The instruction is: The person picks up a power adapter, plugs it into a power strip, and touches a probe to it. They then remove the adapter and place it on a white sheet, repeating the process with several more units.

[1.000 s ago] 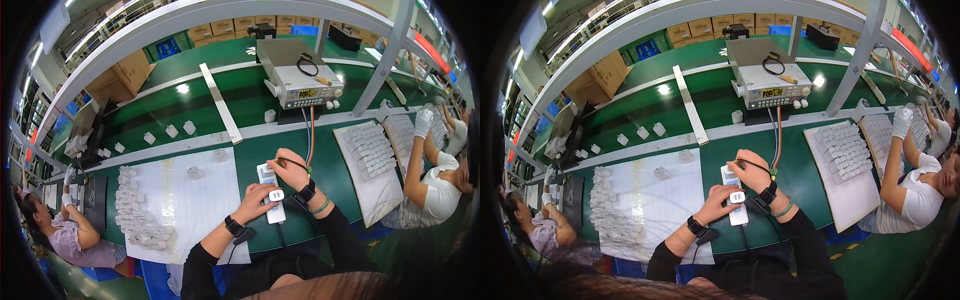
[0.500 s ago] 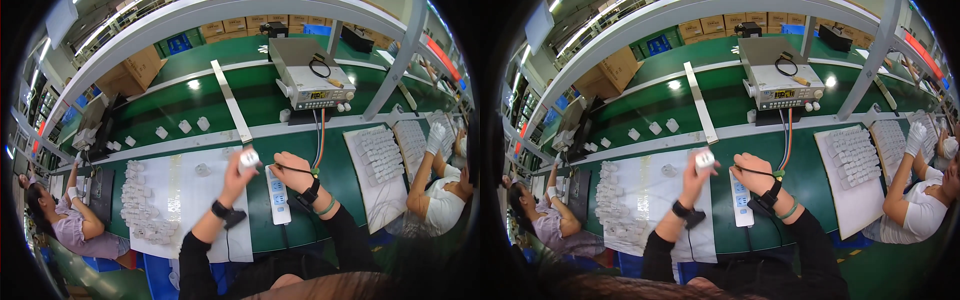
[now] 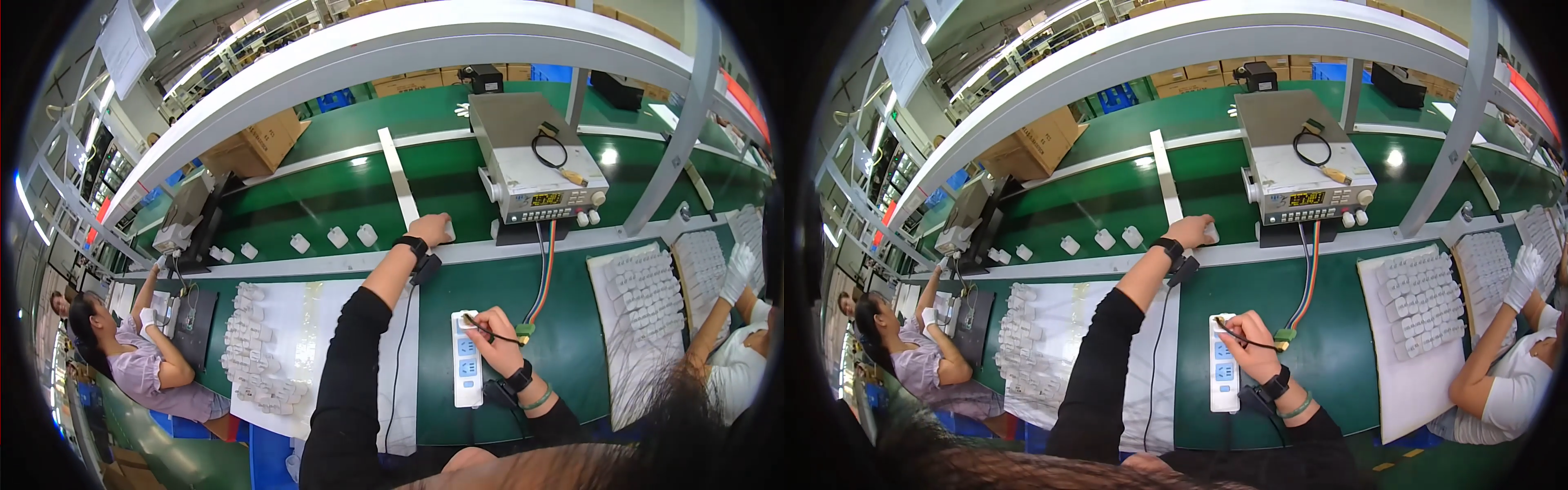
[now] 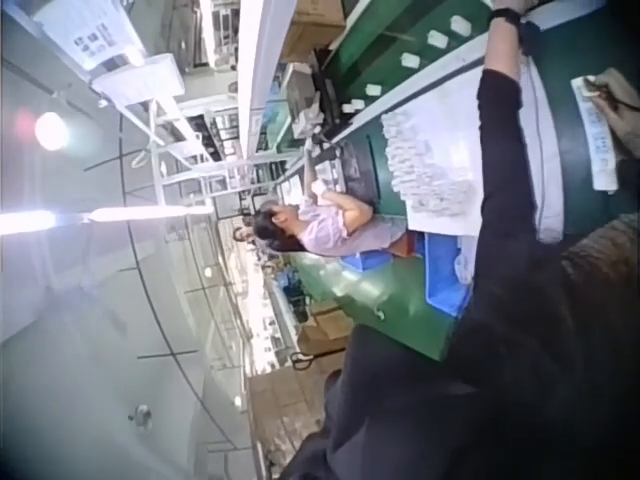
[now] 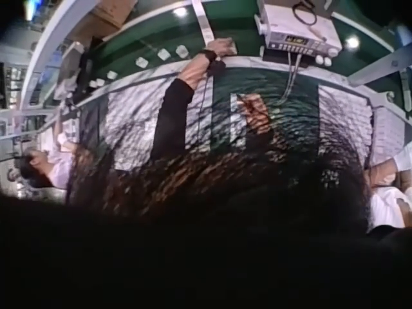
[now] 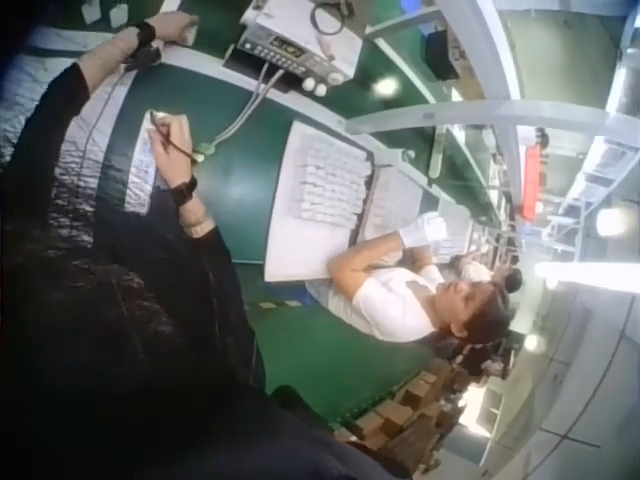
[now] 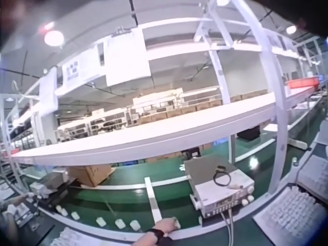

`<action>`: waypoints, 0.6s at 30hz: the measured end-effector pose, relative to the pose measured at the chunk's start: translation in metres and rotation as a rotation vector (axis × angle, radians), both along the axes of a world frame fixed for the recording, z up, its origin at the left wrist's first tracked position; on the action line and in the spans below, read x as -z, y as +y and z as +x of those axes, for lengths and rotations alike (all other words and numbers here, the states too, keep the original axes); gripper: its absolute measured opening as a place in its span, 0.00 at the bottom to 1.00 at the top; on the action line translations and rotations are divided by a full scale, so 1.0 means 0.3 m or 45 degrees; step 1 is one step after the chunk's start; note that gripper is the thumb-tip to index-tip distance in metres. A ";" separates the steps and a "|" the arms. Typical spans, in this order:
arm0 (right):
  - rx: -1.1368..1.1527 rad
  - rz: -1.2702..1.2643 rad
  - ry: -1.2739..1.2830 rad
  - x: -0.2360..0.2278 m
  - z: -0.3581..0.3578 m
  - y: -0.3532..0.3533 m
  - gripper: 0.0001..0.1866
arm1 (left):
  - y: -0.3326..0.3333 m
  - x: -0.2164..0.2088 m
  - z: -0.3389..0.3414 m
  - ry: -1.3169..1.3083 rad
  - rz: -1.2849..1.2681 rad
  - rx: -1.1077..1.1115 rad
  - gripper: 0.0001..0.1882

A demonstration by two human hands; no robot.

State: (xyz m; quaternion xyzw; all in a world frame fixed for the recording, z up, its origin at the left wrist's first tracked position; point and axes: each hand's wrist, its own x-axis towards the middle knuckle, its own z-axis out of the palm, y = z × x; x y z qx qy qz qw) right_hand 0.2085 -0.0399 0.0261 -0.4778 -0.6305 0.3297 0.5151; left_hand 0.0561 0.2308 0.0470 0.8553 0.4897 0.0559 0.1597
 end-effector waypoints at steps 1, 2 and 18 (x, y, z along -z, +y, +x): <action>0.007 -0.020 0.027 0.001 0.010 -0.001 0.10 | -0.008 -0.020 0.017 0.058 -0.092 0.003 0.22; 0.008 -0.023 0.035 0.004 0.009 0.005 0.10 | -0.005 -0.038 -0.002 0.066 -0.095 0.005 0.22; -0.078 0.084 0.061 0.017 0.001 0.009 0.07 | 0.007 -0.130 -0.432 0.424 0.354 -0.115 0.19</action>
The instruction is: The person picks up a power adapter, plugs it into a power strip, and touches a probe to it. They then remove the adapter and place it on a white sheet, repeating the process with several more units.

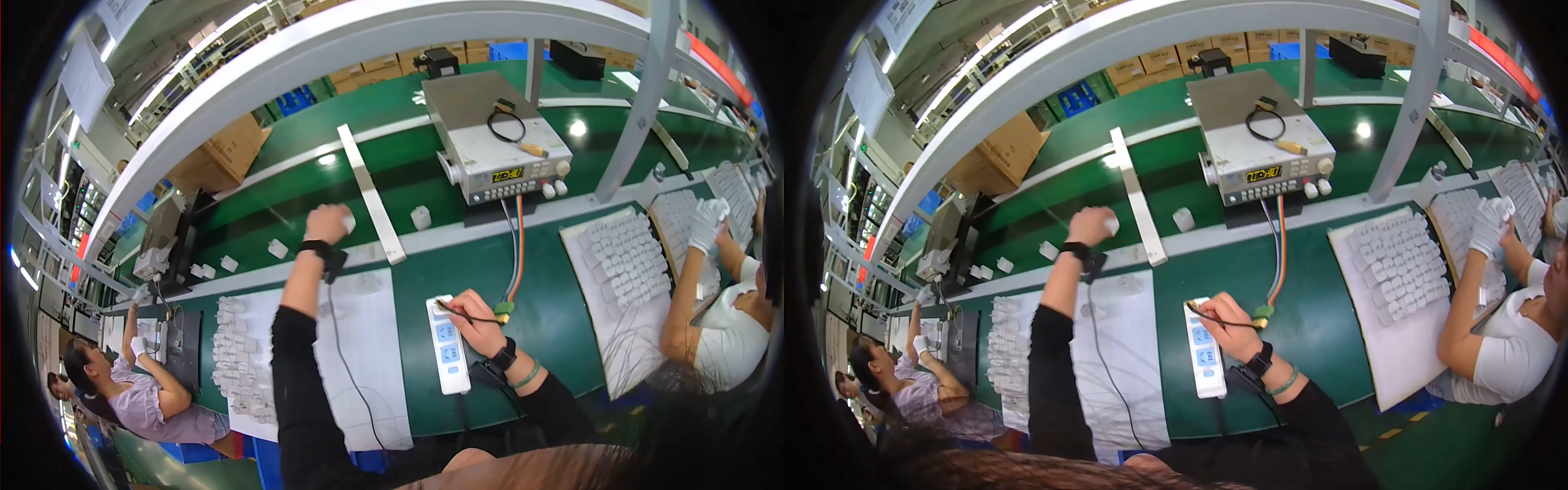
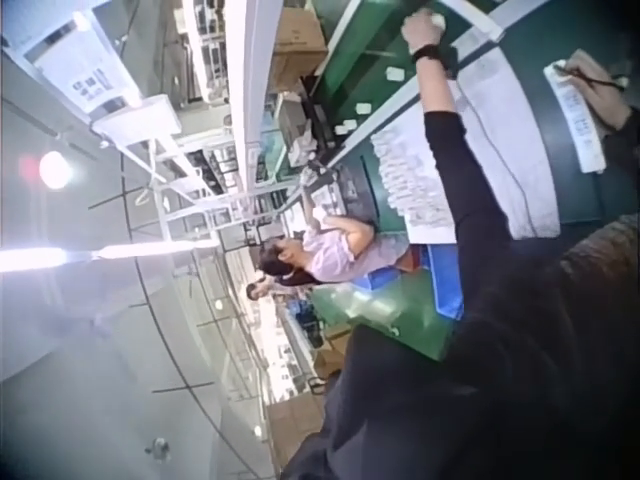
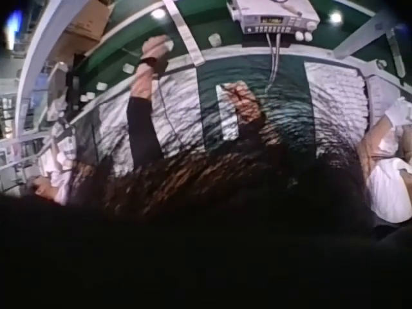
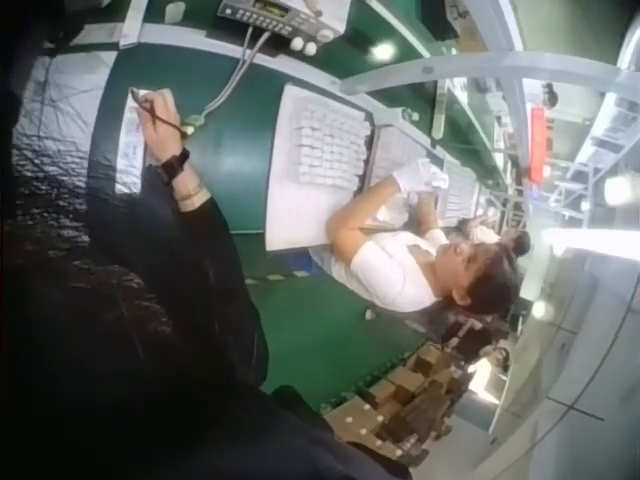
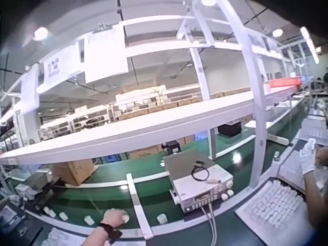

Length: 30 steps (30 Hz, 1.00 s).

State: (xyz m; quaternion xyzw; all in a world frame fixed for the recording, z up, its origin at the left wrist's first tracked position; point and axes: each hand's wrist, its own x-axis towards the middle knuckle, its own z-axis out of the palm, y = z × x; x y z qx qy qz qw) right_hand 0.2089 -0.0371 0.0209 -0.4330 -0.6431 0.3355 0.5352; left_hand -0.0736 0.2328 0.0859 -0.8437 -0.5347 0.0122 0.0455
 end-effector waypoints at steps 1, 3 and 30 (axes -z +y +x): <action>-0.022 0.017 0.026 0.004 -0.010 0.007 0.08 | -0.050 -0.021 -0.037 -0.440 0.136 0.073 0.18; -0.018 -0.020 0.037 0.007 0.011 -0.001 0.08 | -0.180 -0.077 0.003 -1.368 -0.268 0.037 0.18; -0.215 -0.192 0.339 -0.028 0.071 0.037 0.15 | -0.859 0.227 0.282 -1.564 -0.959 0.500 0.26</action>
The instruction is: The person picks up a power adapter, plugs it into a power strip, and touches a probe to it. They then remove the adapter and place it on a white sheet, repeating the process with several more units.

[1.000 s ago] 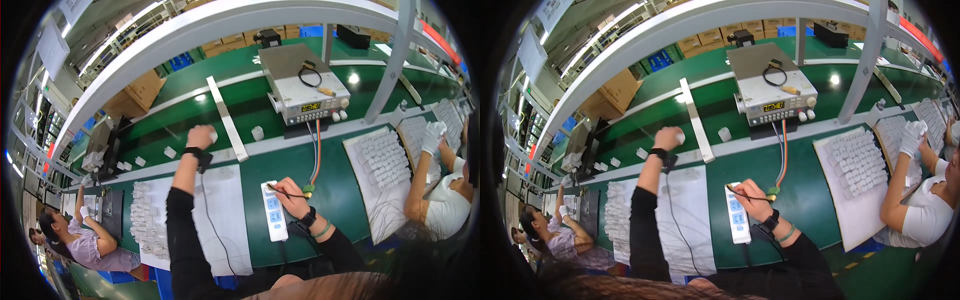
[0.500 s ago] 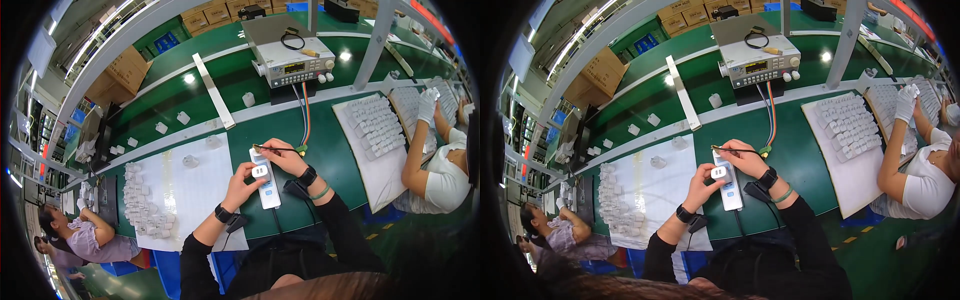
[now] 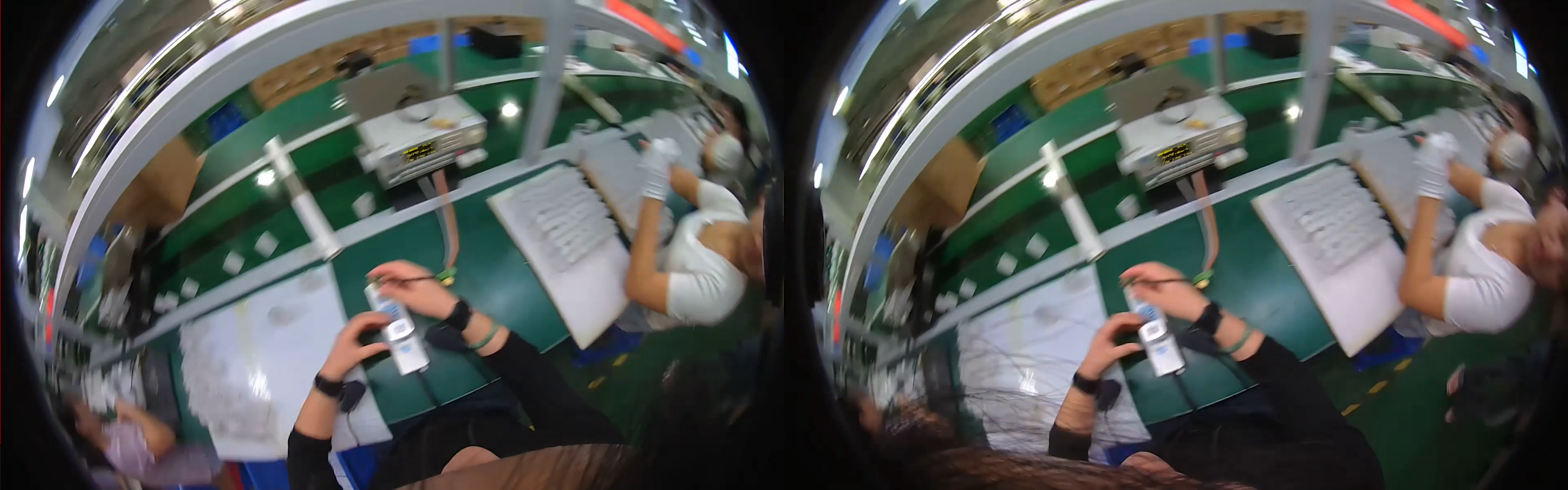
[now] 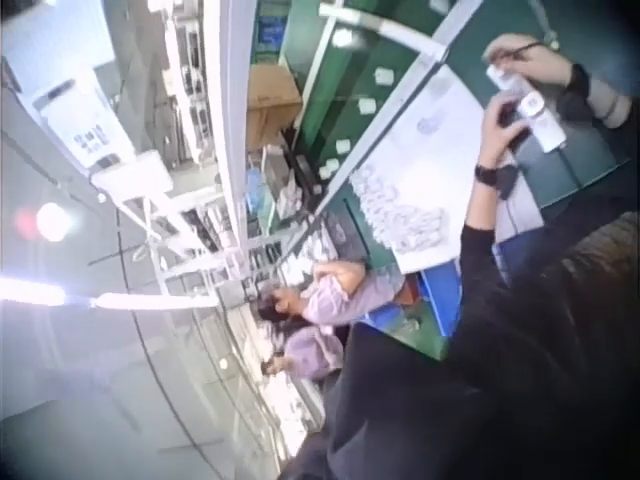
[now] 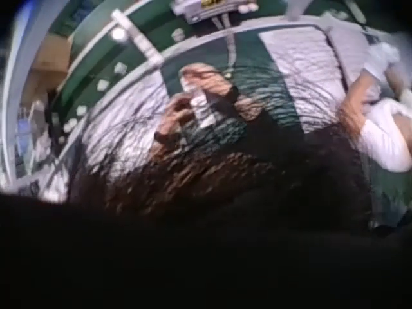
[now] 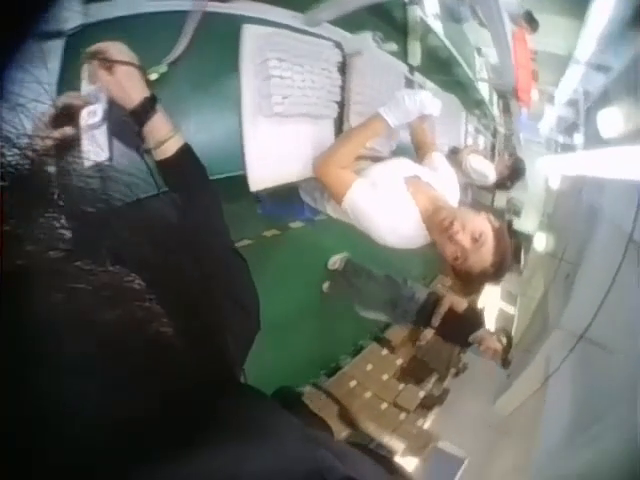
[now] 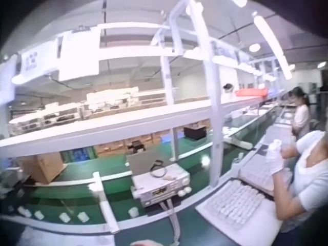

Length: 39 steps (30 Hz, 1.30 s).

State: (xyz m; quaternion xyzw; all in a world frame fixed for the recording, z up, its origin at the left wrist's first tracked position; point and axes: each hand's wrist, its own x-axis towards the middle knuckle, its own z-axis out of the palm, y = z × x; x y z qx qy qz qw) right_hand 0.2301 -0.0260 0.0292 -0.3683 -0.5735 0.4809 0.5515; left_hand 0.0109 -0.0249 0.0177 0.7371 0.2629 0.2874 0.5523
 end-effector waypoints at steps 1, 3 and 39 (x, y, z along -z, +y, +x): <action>0.020 0.163 -0.138 -0.009 -0.032 0.016 0.14 | 0.022 0.024 -0.037 -0.083 -0.018 -0.119 0.27; 0.046 0.340 -0.331 -0.048 -0.062 0.035 0.13 | 0.036 -0.004 0.003 -0.144 0.078 -0.601 0.26; -0.184 0.165 -0.839 -0.157 0.032 -0.160 0.07 | 0.116 0.103 0.084 0.118 0.154 -0.425 0.24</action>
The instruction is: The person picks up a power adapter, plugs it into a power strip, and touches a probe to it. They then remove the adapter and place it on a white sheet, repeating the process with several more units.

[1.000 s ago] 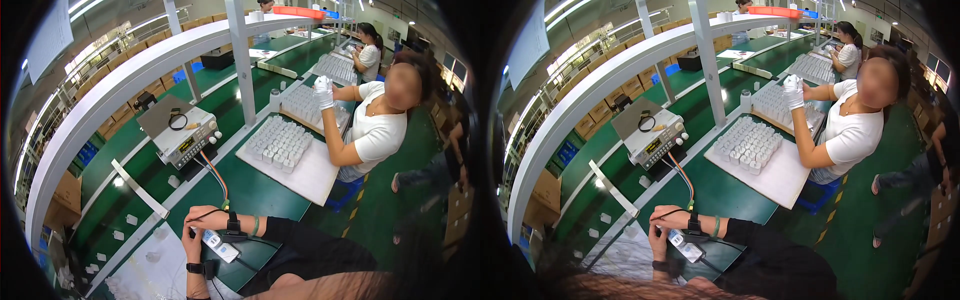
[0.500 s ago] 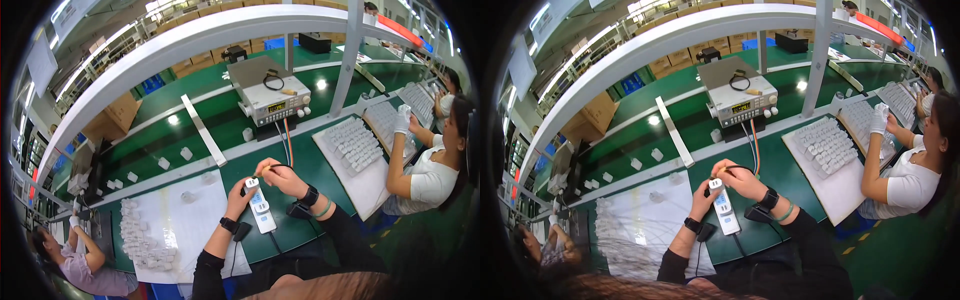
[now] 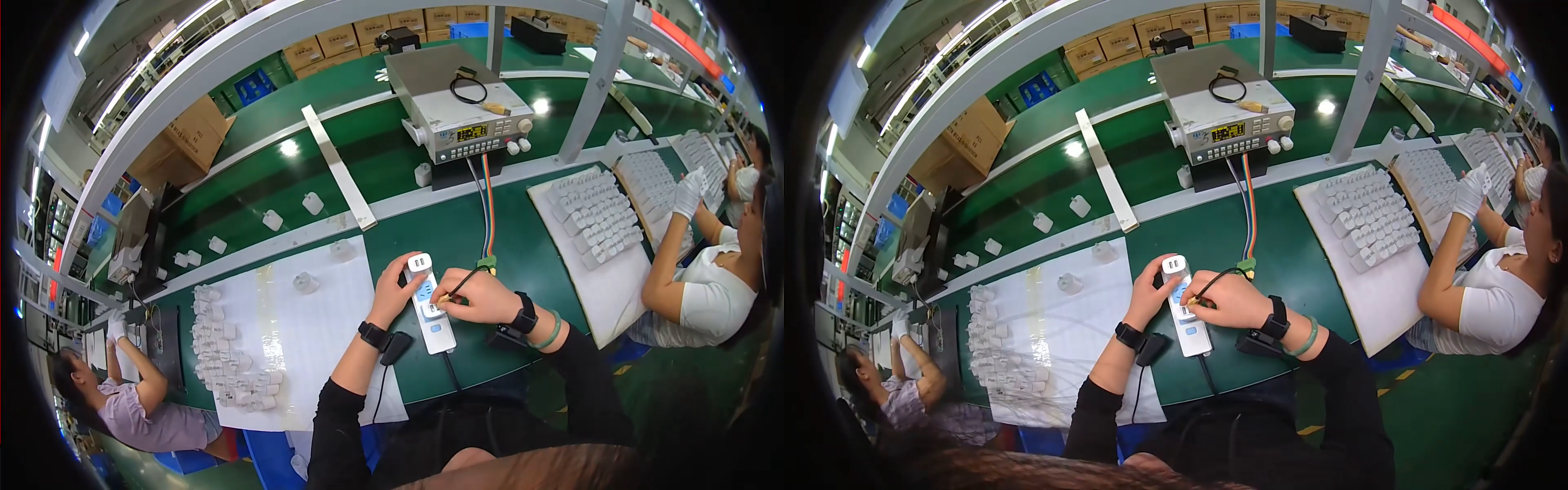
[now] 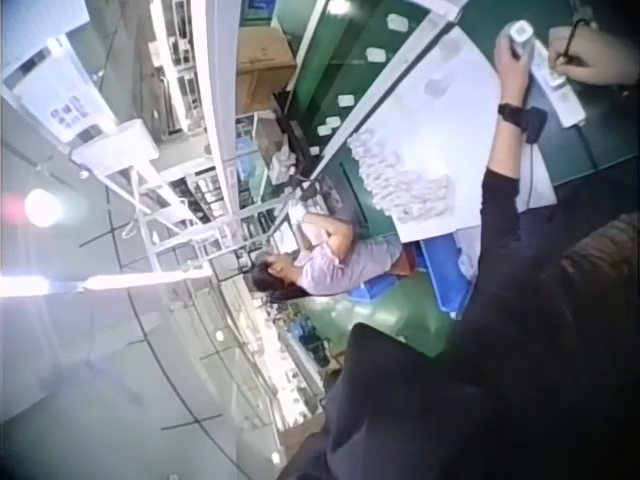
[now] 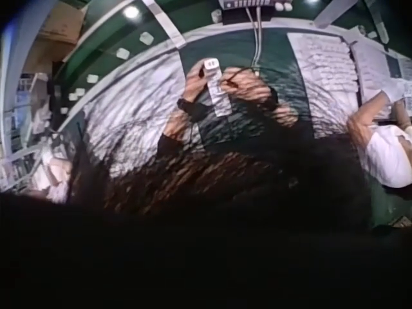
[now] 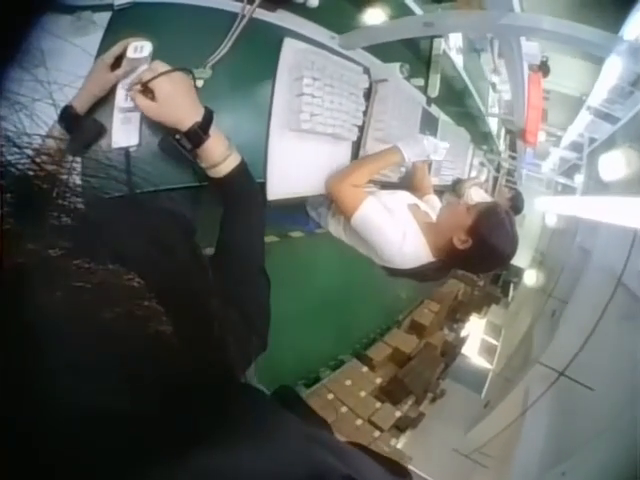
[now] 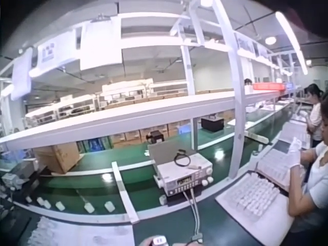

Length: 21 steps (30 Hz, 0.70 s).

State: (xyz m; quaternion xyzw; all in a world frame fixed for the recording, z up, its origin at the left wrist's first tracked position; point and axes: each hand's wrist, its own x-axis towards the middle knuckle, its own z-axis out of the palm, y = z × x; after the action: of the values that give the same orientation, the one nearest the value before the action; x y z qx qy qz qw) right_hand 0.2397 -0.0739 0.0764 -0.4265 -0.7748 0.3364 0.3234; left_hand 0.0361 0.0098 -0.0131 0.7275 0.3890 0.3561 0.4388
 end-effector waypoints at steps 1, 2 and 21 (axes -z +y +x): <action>-0.002 0.035 -0.057 -0.005 0.001 -0.002 0.07 | -0.001 -0.001 0.000 0.004 0.001 -0.005 0.24; -0.012 0.074 -0.113 -0.012 -0.001 -0.002 0.07 | -0.003 -0.007 -0.003 -0.002 -0.005 0.004 0.24; -0.132 -0.273 0.529 0.154 0.028 -0.023 0.18 | 0.695 -0.204 0.174 1.279 0.410 -0.051 0.23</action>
State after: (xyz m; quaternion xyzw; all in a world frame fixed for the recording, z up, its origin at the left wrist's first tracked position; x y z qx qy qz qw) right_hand 0.2483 -0.0807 0.0302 -0.3397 -0.6723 0.5135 0.4110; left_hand 0.0884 0.2183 0.0480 0.8592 0.5056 0.0272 0.0741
